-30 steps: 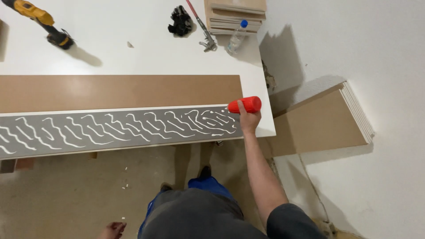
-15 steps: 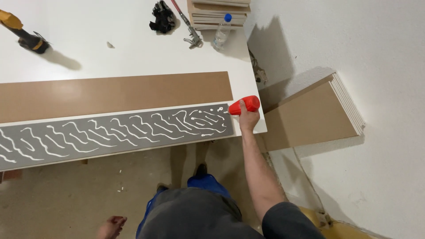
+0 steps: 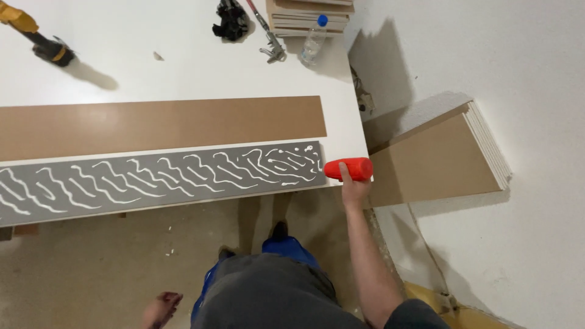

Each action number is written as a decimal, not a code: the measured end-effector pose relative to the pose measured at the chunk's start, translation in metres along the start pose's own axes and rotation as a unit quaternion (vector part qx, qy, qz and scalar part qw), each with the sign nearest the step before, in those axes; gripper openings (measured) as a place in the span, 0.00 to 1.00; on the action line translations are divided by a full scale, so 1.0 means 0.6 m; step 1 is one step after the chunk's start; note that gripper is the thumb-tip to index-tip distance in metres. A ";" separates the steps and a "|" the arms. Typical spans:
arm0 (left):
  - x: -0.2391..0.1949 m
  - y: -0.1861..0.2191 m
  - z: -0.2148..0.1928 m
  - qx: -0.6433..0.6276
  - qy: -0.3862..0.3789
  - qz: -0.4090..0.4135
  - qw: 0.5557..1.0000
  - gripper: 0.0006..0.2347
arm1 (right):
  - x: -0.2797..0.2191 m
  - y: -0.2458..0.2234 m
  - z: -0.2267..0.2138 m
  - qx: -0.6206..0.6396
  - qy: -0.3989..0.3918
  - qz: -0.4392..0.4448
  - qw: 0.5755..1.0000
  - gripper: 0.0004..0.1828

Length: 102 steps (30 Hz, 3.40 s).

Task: Applying wood glue to a long wooden panel on a workbench using a squeeze bottle in a zigzag pattern.

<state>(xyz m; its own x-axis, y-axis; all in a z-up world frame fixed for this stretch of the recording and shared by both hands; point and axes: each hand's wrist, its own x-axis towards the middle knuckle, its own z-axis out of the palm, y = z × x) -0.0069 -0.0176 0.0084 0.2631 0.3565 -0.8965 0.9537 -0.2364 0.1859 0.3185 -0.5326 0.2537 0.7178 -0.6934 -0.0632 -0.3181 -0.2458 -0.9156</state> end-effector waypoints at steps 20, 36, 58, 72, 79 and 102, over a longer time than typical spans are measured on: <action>0.001 -0.083 -0.044 -0.073 -0.002 0.022 0.997 0.13 | -0.141 -0.014 0.168 -0.039 -0.179 -0.067 0.981 0.24; 0.027 -0.149 -0.118 -0.094 -0.002 0.016 0.995 0.15 | -0.181 -0.119 0.270 -0.002 -0.175 -0.056 0.983 0.19; -0.079 -0.101 -0.122 -0.101 0.038 -0.043 0.993 0.14 | -0.221 -0.062 0.276 -0.017 -0.278 -0.088 0.956 0.20; -0.085 0.017 -0.181 0.018 0.063 0.020 0.998 0.17 | -0.207 -0.082 0.272 -0.013 -0.304 -0.172 0.937 0.29; -0.108 0.132 -0.244 0.050 0.060 0.167 0.983 0.15 | -0.243 -0.102 0.295 0.305 -0.241 0.188 0.902 0.29; -0.211 0.335 -0.565 -0.190 0.051 0.457 0.867 0.24 | -0.696 -0.254 0.444 -0.194 -0.539 0.096 0.814 0.18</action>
<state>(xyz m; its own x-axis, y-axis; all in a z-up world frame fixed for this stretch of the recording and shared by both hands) 0.2007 0.1964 0.2957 0.9278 0.2597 -0.2678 0.3134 -0.1535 0.9371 0.2323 -0.0253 0.3140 0.6923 0.2010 -0.6931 -0.5098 -0.5435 -0.6669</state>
